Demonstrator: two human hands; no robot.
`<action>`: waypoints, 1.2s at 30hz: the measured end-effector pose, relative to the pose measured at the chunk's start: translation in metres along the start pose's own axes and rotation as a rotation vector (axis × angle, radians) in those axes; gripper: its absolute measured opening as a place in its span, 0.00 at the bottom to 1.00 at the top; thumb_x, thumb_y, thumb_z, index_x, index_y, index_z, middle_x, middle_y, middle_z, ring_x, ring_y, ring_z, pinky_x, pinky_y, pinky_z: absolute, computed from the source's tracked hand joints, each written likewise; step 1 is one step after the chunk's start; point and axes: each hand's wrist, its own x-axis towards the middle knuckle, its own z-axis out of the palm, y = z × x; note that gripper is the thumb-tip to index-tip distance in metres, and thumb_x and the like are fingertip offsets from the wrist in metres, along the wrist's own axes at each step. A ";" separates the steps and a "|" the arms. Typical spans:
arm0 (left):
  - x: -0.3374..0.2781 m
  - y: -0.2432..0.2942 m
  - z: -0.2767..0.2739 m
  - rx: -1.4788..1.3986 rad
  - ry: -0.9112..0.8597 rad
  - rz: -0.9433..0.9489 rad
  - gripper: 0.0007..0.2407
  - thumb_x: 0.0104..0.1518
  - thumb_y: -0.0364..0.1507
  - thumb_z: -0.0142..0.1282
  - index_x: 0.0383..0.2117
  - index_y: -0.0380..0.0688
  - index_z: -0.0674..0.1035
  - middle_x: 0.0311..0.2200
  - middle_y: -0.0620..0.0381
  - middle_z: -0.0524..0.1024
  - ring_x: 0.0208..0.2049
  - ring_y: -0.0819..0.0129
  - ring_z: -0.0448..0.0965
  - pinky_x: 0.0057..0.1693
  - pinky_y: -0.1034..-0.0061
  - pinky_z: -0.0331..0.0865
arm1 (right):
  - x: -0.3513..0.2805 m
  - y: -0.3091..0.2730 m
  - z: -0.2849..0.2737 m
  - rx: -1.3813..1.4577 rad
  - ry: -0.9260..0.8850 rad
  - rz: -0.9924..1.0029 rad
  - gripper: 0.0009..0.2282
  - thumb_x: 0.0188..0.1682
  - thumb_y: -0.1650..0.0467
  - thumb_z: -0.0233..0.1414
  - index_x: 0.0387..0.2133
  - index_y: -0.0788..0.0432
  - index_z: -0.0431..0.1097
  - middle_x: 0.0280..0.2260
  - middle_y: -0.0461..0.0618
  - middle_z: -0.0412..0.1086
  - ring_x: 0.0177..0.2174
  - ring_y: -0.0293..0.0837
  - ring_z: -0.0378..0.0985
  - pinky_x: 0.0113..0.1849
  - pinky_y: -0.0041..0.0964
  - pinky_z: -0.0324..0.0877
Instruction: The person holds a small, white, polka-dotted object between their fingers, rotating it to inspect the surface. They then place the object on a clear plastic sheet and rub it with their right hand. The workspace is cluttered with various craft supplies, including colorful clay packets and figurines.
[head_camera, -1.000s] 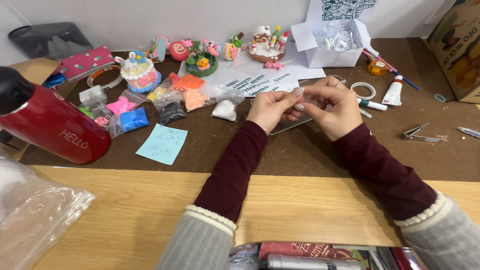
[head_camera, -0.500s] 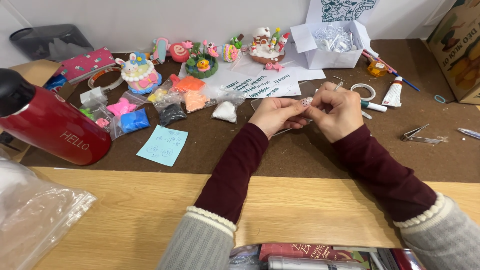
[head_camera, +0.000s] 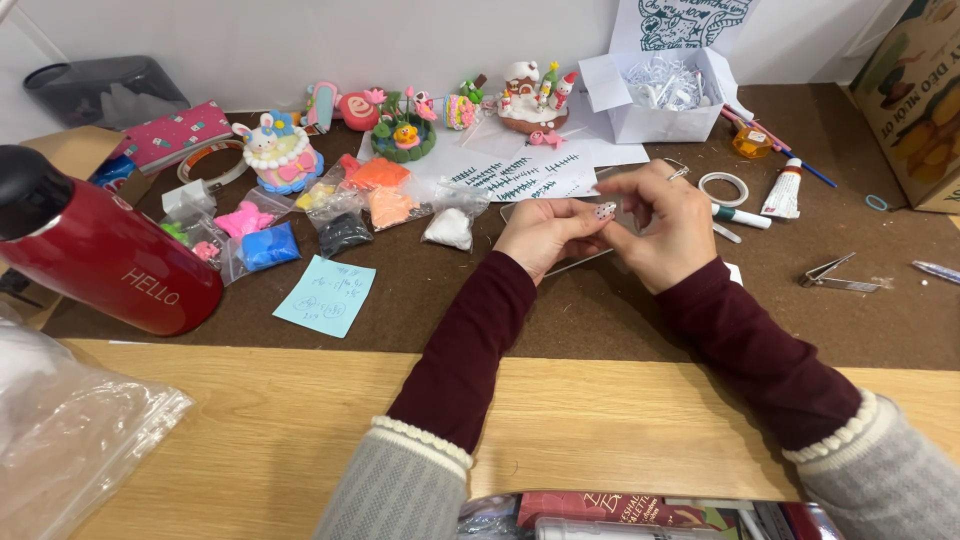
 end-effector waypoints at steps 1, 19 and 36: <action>-0.001 0.002 0.001 0.000 0.000 0.001 0.11 0.56 0.28 0.67 0.36 0.30 0.83 0.29 0.45 0.83 0.31 0.62 0.87 0.40 0.76 0.83 | -0.001 -0.001 0.002 0.000 0.000 -0.001 0.09 0.38 0.74 0.67 0.32 0.59 0.78 0.24 0.47 0.68 0.23 0.42 0.71 0.31 0.38 0.67; -0.005 0.019 -0.009 -0.008 0.038 0.026 0.08 0.58 0.26 0.63 0.34 0.30 0.83 0.30 0.43 0.84 0.28 0.66 0.87 0.36 0.81 0.82 | 0.001 0.005 0.002 0.549 -0.061 0.333 0.06 0.46 0.79 0.61 0.35 0.66 0.79 0.25 0.53 0.75 0.20 0.36 0.74 0.28 0.29 0.71; 0.008 -0.005 -0.017 -0.018 0.033 -0.076 0.14 0.63 0.36 0.62 0.37 0.33 0.82 0.30 0.43 0.84 0.26 0.66 0.86 0.33 0.81 0.81 | 0.006 -0.012 0.007 0.564 -0.293 0.500 0.12 0.51 0.71 0.56 0.47 0.57 0.79 0.46 0.58 0.77 0.43 0.46 0.79 0.47 0.46 0.73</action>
